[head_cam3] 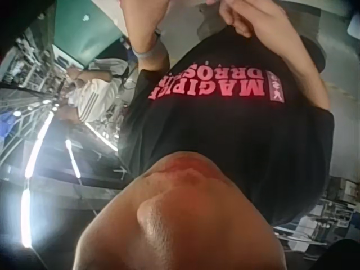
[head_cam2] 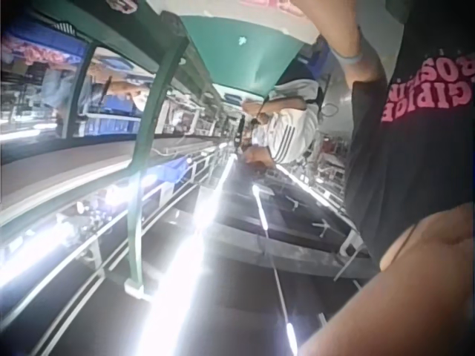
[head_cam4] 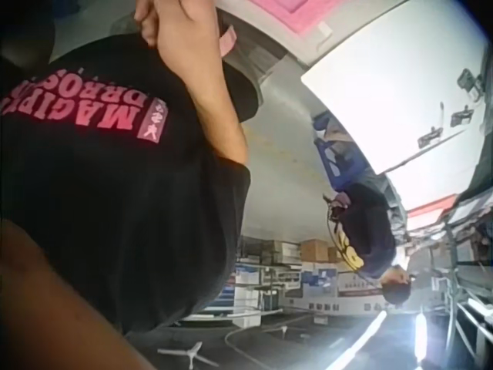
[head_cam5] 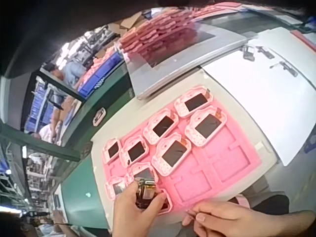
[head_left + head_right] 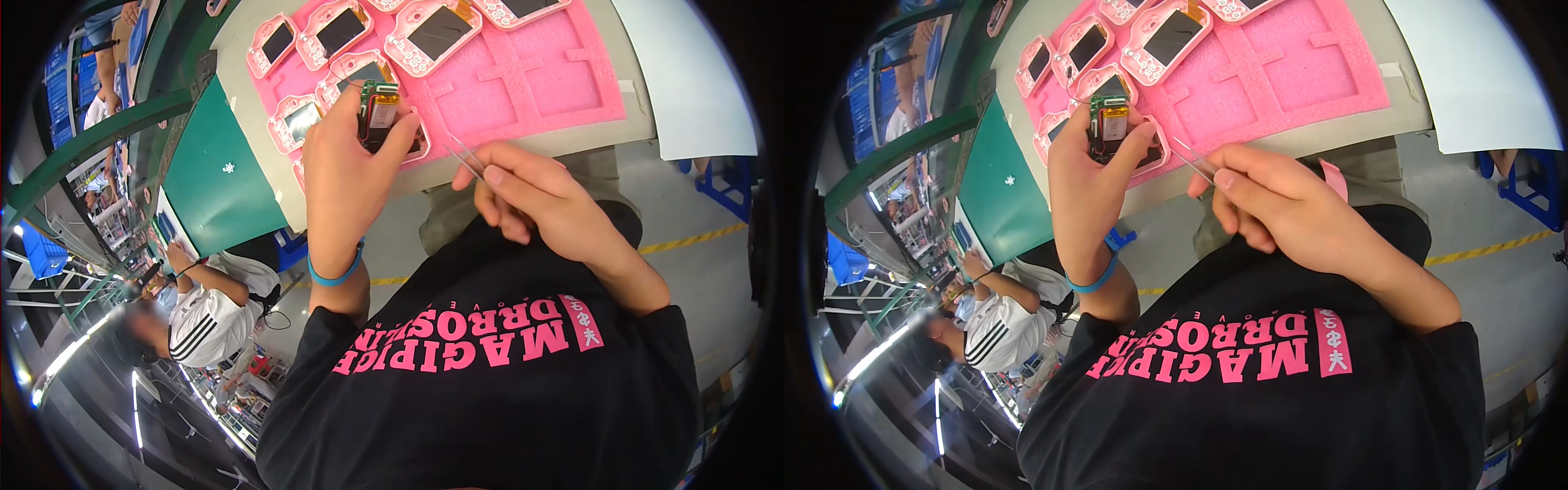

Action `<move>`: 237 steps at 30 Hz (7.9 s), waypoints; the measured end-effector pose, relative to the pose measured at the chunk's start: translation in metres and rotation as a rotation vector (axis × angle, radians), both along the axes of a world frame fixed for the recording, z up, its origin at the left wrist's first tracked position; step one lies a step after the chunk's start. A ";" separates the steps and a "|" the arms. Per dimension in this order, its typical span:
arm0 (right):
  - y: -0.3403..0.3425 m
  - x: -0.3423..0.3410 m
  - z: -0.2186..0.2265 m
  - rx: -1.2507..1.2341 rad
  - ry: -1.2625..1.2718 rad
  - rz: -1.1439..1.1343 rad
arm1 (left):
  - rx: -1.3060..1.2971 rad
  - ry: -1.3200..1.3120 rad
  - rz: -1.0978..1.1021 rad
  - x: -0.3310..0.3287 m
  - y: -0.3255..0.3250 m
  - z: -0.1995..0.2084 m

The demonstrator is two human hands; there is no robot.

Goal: Manually assembling electronic components on small circuit boards using tweezers.

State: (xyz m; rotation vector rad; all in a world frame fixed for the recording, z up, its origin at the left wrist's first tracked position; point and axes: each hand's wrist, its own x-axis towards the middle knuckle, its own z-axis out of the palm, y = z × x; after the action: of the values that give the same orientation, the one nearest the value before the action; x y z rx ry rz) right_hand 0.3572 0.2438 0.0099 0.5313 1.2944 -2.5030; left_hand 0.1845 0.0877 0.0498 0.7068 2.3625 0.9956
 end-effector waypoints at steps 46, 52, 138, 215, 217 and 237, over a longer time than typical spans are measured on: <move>-0.039 -0.019 0.003 -0.171 0.019 0.005 | 0.214 0.117 0.068 0.018 -0.015 -0.007; -0.032 -0.011 0.002 -0.059 0.066 -0.008 | 0.297 -0.404 0.142 0.017 -0.042 0.010; -0.026 0.003 -0.001 0.960 0.280 -0.109 | 0.088 -0.379 -0.048 0.021 -0.027 0.006; 0.001 -0.057 0.008 1.317 0.295 -0.032 | 0.230 0.437 -0.095 0.015 -0.035 -0.016; 0.012 -0.052 0.020 1.126 0.278 -0.043 | 0.276 0.347 -0.094 0.017 -0.041 -0.008; 0.063 0.018 0.019 0.874 0.107 -0.302 | 0.088 0.736 0.173 -0.302 0.006 -0.058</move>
State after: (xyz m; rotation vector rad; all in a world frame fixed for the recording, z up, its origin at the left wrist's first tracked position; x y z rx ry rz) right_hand 0.3755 0.3068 0.0285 0.8146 2.5082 -2.0668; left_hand -0.1171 0.0937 -0.0084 1.0557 3.0639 1.0360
